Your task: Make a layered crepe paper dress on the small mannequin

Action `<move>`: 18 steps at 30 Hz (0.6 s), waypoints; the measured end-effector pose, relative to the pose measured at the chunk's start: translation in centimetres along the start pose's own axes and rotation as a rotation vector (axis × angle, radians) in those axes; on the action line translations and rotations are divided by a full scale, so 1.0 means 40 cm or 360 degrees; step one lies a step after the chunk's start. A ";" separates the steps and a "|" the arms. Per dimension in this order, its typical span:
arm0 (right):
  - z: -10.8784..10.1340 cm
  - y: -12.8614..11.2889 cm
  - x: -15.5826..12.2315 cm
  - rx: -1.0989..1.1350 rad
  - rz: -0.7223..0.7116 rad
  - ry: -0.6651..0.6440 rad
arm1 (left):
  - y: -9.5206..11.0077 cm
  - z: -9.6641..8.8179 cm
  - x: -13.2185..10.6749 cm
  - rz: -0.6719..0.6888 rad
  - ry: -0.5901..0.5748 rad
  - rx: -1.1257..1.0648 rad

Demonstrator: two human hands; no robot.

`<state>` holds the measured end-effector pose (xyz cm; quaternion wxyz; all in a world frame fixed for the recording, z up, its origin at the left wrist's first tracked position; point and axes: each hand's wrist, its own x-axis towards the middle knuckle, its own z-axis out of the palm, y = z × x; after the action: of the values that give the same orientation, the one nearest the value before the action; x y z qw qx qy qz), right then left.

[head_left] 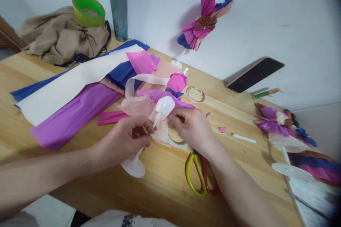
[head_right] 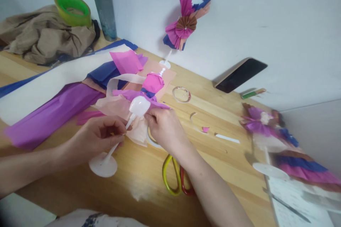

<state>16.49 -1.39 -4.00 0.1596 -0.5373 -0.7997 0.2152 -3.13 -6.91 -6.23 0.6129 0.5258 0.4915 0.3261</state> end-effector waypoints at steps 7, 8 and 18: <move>-0.002 -0.010 -0.018 0.0310 0.0069 -0.0311 | -0.007 0.008 0.003 0.0113 0.0039 0.0213; 0.003 -0.012 -0.019 0.0377 0.0099 -0.0349 | -0.006 0.011 0.004 0.0150 0.0046 0.0267; 0.084 -0.033 -0.007 0.1371 0.0493 -0.0174 | -0.019 0.021 0.008 0.0698 0.0279 0.0889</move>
<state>13.92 -2.67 -6.23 0.2920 -0.5230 -0.5548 0.5774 -2.32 -7.07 -7.07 0.3168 0.7357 0.4878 0.3469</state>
